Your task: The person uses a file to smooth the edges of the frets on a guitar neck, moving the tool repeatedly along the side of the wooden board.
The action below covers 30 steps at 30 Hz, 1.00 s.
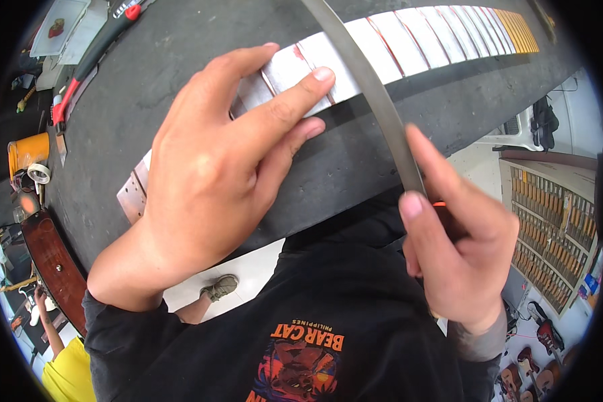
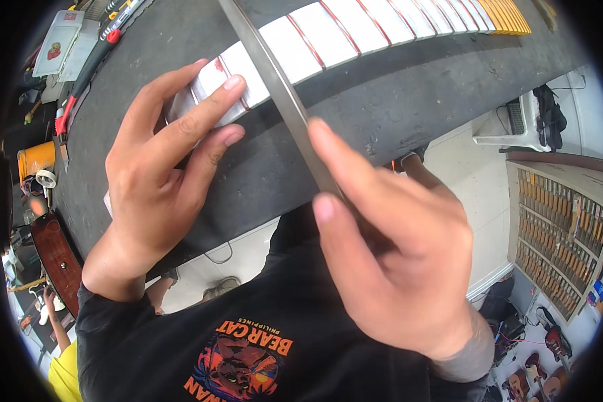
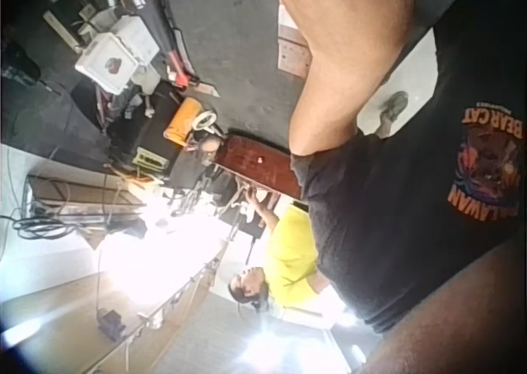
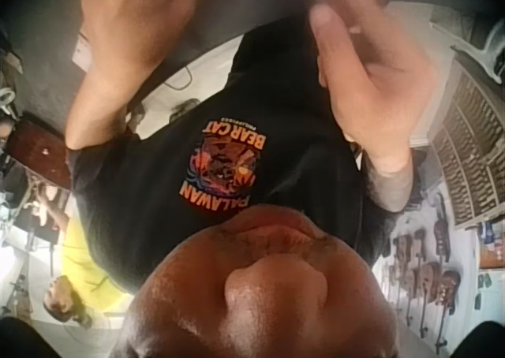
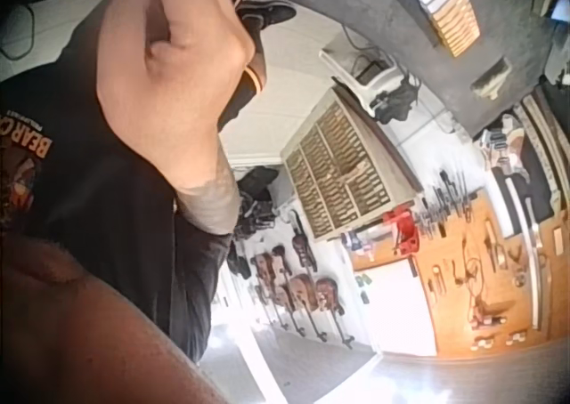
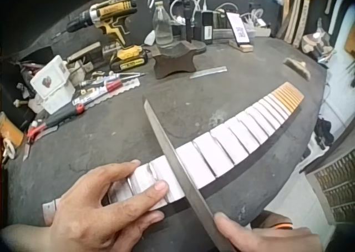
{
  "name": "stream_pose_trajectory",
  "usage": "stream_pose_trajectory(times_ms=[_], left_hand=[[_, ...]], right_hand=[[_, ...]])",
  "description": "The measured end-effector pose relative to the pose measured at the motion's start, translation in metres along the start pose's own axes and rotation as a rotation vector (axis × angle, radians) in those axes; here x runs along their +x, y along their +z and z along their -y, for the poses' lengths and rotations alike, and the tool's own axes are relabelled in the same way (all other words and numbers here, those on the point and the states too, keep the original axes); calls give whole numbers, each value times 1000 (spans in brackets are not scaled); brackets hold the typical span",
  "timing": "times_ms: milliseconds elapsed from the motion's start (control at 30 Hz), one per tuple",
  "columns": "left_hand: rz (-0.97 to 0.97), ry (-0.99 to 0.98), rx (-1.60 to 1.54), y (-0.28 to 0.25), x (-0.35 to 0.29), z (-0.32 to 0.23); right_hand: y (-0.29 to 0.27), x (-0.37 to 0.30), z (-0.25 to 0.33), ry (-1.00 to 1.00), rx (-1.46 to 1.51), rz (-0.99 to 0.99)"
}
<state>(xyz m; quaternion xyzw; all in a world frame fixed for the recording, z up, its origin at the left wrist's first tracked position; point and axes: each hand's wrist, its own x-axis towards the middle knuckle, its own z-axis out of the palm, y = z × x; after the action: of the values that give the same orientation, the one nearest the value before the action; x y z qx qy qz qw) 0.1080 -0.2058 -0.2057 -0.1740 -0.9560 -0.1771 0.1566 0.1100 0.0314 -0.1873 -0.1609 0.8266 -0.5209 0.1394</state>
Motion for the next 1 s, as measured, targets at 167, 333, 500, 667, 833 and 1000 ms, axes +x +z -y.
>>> stream_pose_trajectory(times_ms=[167,333,500,667,833,1000], left_hand=[[22,-26,-12,-1,0,-2],[14,8,-7,2,0,-1],[2,10,7,2,-3,1],[15,-9,1,2,2,-4],[2,-18,0,0,1,-2],[1,-16,-8,2,-1,-3]], right_hand=[[2,-8,-5,105,61,-41],[-22,-89,-32,17,-24,-26],[-38,-127,-25,29,-90,17],[-29,-99,-11,73,-54,-26],[-7,-12,-3,-69,-136,10],[-4,-5,-1,45,-53,-16]])
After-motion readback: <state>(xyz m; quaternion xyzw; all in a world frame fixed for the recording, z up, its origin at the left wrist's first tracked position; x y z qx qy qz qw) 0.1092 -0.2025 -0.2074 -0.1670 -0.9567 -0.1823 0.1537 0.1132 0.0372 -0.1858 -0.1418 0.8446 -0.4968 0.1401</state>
